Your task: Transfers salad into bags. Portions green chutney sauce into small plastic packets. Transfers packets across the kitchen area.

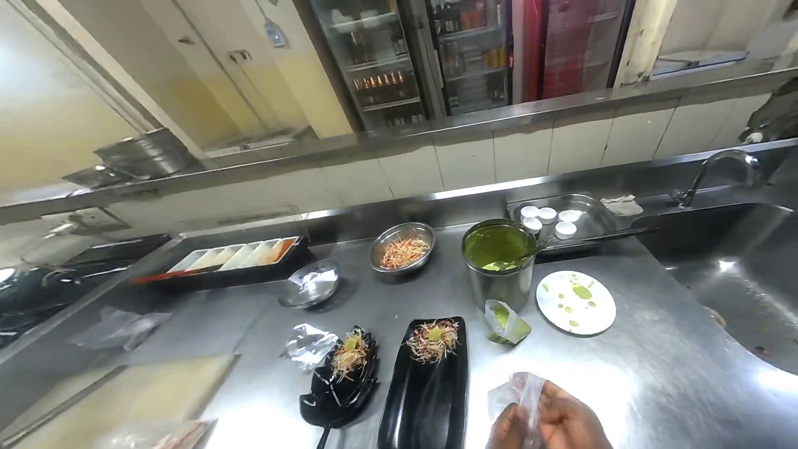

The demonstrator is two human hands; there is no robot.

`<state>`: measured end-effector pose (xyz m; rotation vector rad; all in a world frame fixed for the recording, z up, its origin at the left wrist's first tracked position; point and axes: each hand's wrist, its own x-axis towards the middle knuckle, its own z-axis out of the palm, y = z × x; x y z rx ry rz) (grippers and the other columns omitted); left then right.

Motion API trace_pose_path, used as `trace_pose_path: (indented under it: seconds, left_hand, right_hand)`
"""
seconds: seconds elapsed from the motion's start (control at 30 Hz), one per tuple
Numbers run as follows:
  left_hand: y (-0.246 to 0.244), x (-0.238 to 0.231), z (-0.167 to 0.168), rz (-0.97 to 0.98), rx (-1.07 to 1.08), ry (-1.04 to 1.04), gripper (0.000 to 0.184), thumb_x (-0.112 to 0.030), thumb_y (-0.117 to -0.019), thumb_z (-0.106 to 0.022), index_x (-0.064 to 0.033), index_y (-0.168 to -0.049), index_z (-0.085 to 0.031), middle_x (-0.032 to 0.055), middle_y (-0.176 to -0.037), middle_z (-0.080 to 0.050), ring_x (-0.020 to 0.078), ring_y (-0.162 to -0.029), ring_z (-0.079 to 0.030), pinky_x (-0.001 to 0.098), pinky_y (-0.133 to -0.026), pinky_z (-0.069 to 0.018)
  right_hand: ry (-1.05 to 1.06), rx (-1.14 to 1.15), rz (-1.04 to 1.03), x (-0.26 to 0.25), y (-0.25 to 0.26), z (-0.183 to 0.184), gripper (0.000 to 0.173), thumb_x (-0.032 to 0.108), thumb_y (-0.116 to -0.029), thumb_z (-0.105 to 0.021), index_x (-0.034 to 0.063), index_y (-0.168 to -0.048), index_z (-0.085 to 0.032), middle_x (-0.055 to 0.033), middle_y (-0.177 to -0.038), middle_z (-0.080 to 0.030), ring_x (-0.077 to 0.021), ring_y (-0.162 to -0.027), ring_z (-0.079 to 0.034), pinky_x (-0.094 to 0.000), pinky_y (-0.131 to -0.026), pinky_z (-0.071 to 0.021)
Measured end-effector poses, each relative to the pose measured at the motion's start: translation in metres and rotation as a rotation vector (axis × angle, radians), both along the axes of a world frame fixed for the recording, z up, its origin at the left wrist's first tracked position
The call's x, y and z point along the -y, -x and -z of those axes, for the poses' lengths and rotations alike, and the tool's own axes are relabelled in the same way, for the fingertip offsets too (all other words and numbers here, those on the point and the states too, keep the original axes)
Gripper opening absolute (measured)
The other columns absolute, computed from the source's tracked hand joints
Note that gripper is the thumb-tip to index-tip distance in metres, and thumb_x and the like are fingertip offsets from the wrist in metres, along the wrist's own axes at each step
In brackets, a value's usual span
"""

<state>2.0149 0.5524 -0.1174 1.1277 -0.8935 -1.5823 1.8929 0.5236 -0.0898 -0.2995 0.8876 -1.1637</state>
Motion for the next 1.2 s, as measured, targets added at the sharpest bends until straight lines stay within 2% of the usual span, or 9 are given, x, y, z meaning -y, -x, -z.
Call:
trace_pose_path:
  seconds: [0.07,0.2,0.4,0.57,0.63,0.93,1.0,1.1,1.2]
  left_hand:
    - [-0.007,0.007,-0.006,-0.047,0.016,0.030,0.028,-0.009,-0.1062,-0.034,-0.0089,-0.091,-0.057,-0.0086,-0.074,-0.059,0.0001,-0.069,-0.059,0.0224,-0.072,-0.0528]
    - [-0.009,0.013,-0.007,-0.068,0.037,-0.006,0.028,-0.008,-0.1074,-0.035,-0.0077,-0.090,-0.057,-0.0064,-0.072,-0.059,0.0030,-0.068,-0.059,0.0240,-0.071,-0.0535]
    - [-0.009,0.011,0.002,-0.111,0.077,-0.127,0.022,-0.005,-0.1061,-0.038,-0.0028,-0.094,-0.057,-0.0030,-0.074,-0.057,0.0050,-0.069,-0.058,0.0256,-0.070,-0.0523]
    - [-0.015,0.015,-0.003,-0.093,0.036,-0.205,0.028,-0.010,-0.1097,-0.034,-0.0038,-0.094,-0.057,-0.0025,-0.071,-0.058,0.0063,-0.065,-0.059,0.0254,-0.067,-0.0535]
    - [-0.016,0.018,-0.008,-0.087,0.010,-0.267,0.027,-0.010,-0.1104,-0.034,-0.0022,-0.099,-0.057,-0.0011,-0.072,-0.059,0.0075,-0.065,-0.060,0.0263,-0.067,-0.0549]
    - [-0.033,0.028,-0.006,-0.047,-0.073,-0.393,0.027,-0.010,-0.1109,-0.033,-0.0017,-0.102,-0.057,0.0004,-0.074,-0.062,0.0100,-0.065,-0.064,0.0292,-0.068,-0.0583]
    - [-0.040,0.032,-0.010,-0.106,-0.114,-0.354,0.028,-0.011,-0.1108,-0.031,-0.0030,-0.101,-0.056,-0.0007,-0.073,-0.061,0.0093,-0.065,-0.063,0.0292,-0.068,-0.0584]
    - [-0.055,0.042,-0.020,-0.222,-0.192,-0.292,0.028,-0.012,-0.1115,-0.030,-0.0024,-0.106,-0.056,0.0007,-0.077,-0.066,0.0112,-0.069,-0.068,0.0321,-0.071,-0.0613]
    - [-0.068,0.058,-0.027,-0.300,-0.240,-0.237,0.028,-0.013,-0.1116,-0.028,-0.0031,-0.109,-0.054,0.0013,-0.079,-0.066,0.0120,-0.072,-0.069,0.0329,-0.072,-0.0618]
  right_hand:
    - [0.240,-0.305,-0.263,-0.010,0.002,0.019,0.036,-0.012,-0.0937,-0.037,-0.0058,-0.126,-0.050,-0.0073,-0.111,-0.068,-0.0090,-0.101,-0.067,-0.0287,-0.093,-0.0546]
    - [0.552,-1.067,-0.967,-0.009,0.011,0.011,0.037,0.003,-0.1007,-0.050,-0.0134,-0.134,-0.054,-0.0335,-0.125,-0.062,-0.0443,-0.119,-0.062,-0.0595,-0.104,-0.0456]
    - [0.292,-1.109,-1.036,0.023,0.005,0.002,0.039,0.017,-0.1032,-0.057,-0.0130,-0.128,-0.051,-0.0313,-0.121,-0.062,-0.0412,-0.113,-0.063,-0.0542,-0.099,-0.0477]
    - [0.483,-1.247,-1.078,0.016,-0.002,-0.006,0.029,0.008,-0.1020,-0.053,-0.0142,-0.118,-0.062,-0.0331,-0.118,-0.064,-0.0447,-0.115,-0.062,-0.0563,-0.101,-0.0464]
    - [0.541,-1.235,-1.060,0.020,-0.004,0.006,0.035,0.007,-0.0985,-0.059,-0.0160,-0.125,-0.057,-0.0348,-0.125,-0.060,-0.0455,-0.122,-0.058,-0.0549,-0.107,-0.0437]
    - [0.630,-1.242,-1.467,0.053,-0.001,0.001,0.036,0.017,-0.1032,-0.057,-0.0119,-0.124,-0.058,-0.0337,-0.120,-0.061,-0.0478,-0.116,-0.060,-0.0631,-0.098,-0.0449]
    - [0.679,-1.238,-1.423,0.073,0.008,-0.046,0.032,0.017,-0.1066,-0.052,-0.0077,-0.125,-0.063,-0.0291,-0.112,-0.067,-0.0439,-0.106,-0.066,-0.0616,-0.094,-0.0480]
    - [0.754,-1.438,-0.850,0.125,0.023,-0.121,0.028,0.018,-0.1073,-0.051,-0.0012,-0.122,-0.066,-0.0203,-0.107,-0.069,-0.0332,-0.098,-0.068,-0.0511,-0.091,-0.0526]
    - [0.618,-1.853,-0.614,0.211,0.034,-0.135,0.046,0.041,-0.1011,-0.063,0.0031,-0.127,-0.065,-0.0216,-0.126,-0.062,-0.0404,-0.121,-0.058,-0.0566,-0.099,-0.0483]
